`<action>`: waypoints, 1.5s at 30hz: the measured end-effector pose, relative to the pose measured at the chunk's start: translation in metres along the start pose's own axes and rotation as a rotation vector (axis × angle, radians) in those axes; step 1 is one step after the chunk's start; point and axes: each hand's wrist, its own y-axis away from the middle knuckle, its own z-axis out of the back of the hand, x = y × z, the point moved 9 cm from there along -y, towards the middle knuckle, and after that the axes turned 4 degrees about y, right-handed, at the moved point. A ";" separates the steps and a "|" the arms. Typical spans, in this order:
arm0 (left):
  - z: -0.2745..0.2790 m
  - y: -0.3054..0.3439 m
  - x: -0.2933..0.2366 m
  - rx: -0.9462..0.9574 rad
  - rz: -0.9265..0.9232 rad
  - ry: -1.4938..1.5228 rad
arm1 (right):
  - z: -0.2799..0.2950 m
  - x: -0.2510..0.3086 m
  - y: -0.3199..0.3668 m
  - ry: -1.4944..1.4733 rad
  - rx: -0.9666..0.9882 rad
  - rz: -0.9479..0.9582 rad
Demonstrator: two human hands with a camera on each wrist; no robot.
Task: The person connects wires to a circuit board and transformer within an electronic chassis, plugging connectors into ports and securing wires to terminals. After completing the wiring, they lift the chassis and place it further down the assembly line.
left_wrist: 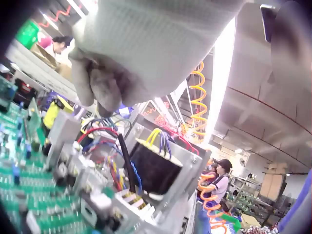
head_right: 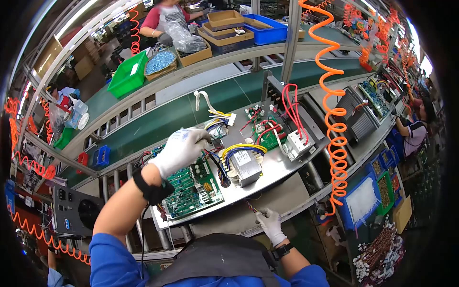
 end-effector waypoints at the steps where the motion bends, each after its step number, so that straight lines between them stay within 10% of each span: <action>1: -0.017 -0.007 -0.001 0.228 0.029 0.019 | -0.001 0.000 0.003 0.027 0.033 0.016; 6: -0.060 -0.025 0.016 0.510 -0.069 0.080 | 0.002 0.001 -0.003 0.117 0.087 0.000; 11: -0.080 0.003 0.014 0.925 0.271 0.906 | -0.015 0.022 -0.005 0.156 0.221 -0.016; 17: -0.064 0.012 0.008 0.778 0.167 0.746 | -0.013 0.015 -0.006 0.190 0.250 -0.030; 19: -0.050 0.036 -0.001 0.695 0.407 0.810 | -0.007 0.021 -0.002 0.394 0.306 0.028; 22: -0.049 0.061 -0.010 0.597 0.415 0.816 | 0.019 0.133 0.033 0.495 0.020 0.325; 25: -0.071 0.072 0.014 0.305 0.166 0.537 | 0.024 0.276 0.083 0.406 -0.051 0.961; 26: -0.070 0.075 0.008 0.254 0.198 0.547 | -0.009 0.343 0.130 0.833 -0.144 1.506; 34: -0.066 0.080 -0.010 -0.018 0.054 0.433 | -0.163 0.363 0.011 1.743 0.082 1.011; 45: 0.014 0.167 -0.002 -0.029 -0.167 0.419 | -0.184 0.329 -0.039 1.364 0.317 0.612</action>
